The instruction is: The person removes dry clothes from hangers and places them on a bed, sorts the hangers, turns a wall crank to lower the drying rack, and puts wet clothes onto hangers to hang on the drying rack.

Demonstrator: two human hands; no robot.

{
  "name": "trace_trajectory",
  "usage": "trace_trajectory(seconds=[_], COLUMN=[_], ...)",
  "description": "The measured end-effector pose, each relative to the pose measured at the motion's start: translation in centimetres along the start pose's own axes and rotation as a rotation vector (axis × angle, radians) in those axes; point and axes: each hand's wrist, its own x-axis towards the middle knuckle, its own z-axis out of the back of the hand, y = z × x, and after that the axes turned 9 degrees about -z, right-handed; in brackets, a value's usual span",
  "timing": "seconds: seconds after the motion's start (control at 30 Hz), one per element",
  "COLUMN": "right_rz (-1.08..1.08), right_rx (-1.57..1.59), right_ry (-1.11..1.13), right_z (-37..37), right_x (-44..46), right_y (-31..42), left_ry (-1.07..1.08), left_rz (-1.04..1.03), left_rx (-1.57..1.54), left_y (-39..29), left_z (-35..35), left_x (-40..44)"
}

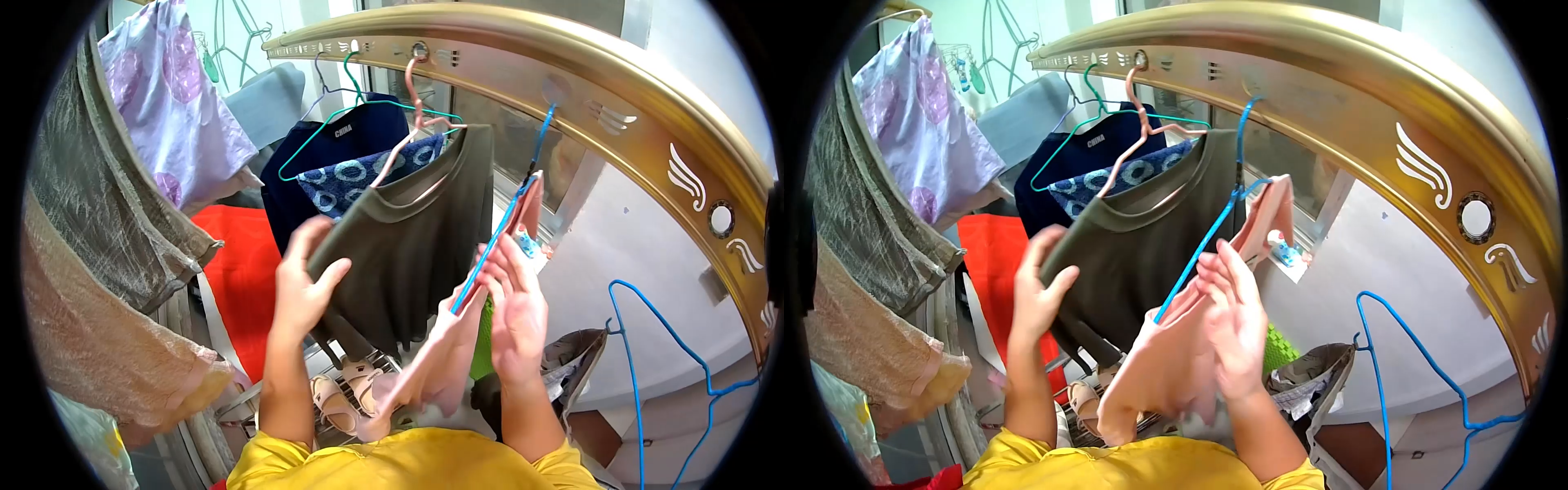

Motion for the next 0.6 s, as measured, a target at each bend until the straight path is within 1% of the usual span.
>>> trace_trajectory(seconds=[0.07,0.1,0.13,0.17,0.2,0.27,0.3,0.33,0.4,0.43,0.47,0.5,0.53,0.57,0.6], right_rz=[-0.069,-0.130,-0.116,-0.113,-0.113,0.048,0.105,0.245,0.551,0.619,0.525,0.460,0.331,0.133,-0.078], right_rx=[-0.144,-0.137,-0.175,-0.193,-0.213,-0.223,-0.320,-0.367,-0.666,-0.643,-0.780,-0.710,-0.624,-0.671,-0.566], right_ry=[-0.034,-0.058,-0.062,-0.073,-0.084,-0.240,-0.320,-0.364,-0.474,-0.505,-0.199,0.139,0.458,0.655,0.777], right_z=[-1.1,-1.6,-1.7,-1.7,-1.5,-1.3,-0.2,1.2,1.9,1.6,1.9,2.0,2.1,1.1,0.2], right_x=[1.2,1.6,2.0,2.3,2.7,2.9,3.1,3.4,4.1,4.4,4.0,4.3,4.5,4.6,4.3], right_y=[-0.3,-0.5,-0.9,-1.1,-1.2,-1.1,-1.2,-1.9,0.1,0.9,2.7,2.4,2.1,2.4,1.1], left_ry=[0.302,0.270,0.239,0.225,0.258,0.237,0.185,0.171,0.391,0.367,0.349,0.546,0.633,0.726,0.530], left_rz=[0.218,0.171,0.125,0.106,0.142,0.237,0.319,0.358,0.716,0.775,0.834,0.917,0.967,1.012,1.080], left_rx=[0.156,0.172,0.189,0.181,0.179,-0.273,-0.583,-0.813,-0.691,-0.506,-0.321,-0.158,-0.080,-0.004,-0.184], left_y=[-0.7,-1.2,-1.8,-2.9,-3.2,-2.8,-1.4,-0.2,4.8,6.6,7.4,8.0,7.7,7.5,7.4], left_z=[-0.6,-1.5,-2.7,-3.5,-4.0,-4.7,-5.5,-6.6,-9.3,-11.8,-13.9,-14.1,-14.5,-14.9,-14.9], left_x=[-1.2,-1.9,-2.5,-2.5,-2.8,-3.8,-5.1,-5.9,-11.7,-13.4,-14.3,-12.5,-10.5,-8.4,-7.0])
